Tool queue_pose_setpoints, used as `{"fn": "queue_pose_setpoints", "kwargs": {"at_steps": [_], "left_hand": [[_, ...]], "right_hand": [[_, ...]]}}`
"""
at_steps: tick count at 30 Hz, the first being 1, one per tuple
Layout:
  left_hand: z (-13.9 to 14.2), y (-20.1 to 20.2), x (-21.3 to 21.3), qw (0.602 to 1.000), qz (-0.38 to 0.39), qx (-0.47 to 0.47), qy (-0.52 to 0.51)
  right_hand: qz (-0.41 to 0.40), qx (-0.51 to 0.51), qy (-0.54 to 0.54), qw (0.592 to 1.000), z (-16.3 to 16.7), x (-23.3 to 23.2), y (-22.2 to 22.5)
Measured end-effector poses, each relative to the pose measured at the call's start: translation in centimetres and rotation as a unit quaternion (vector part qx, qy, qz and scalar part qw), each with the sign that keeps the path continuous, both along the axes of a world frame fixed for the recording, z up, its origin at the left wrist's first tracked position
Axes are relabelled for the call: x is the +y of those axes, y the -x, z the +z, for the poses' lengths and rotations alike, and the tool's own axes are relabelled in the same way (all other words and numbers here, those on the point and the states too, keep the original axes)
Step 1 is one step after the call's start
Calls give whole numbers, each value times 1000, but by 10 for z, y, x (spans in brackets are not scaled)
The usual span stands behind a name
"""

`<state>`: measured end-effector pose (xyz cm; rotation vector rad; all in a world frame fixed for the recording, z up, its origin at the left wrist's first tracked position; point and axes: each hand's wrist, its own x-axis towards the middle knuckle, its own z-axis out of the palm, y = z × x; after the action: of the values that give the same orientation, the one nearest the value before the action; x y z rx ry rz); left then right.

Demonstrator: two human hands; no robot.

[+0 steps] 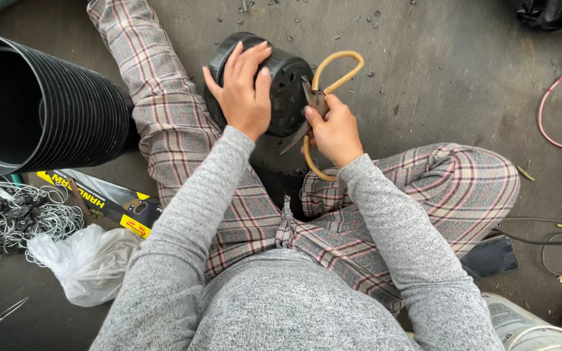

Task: The person sits on the floor and uses pliers to punch holes into the bottom of a black plastic pot. They rotate the pot and repeatedly press the pliers into the base to create multiple drainage holes.

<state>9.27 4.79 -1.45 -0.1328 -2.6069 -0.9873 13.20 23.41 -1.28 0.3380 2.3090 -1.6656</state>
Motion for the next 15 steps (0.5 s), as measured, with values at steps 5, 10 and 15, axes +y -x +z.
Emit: {"fn": "queue_pose_setpoints", "kwargs": {"at_steps": [5,10,15], "left_hand": [[-4,-30,9,999,29,4,26],[-7,-45,11,998,44,7,41],[-13,-59,16,997,54,2,55]], "right_hand": [[-23,-101,147,984,8,-3,-9],[-10,-125,204,971,15,1,-11],[-13,-162,282,946,10,5,-10]]}}
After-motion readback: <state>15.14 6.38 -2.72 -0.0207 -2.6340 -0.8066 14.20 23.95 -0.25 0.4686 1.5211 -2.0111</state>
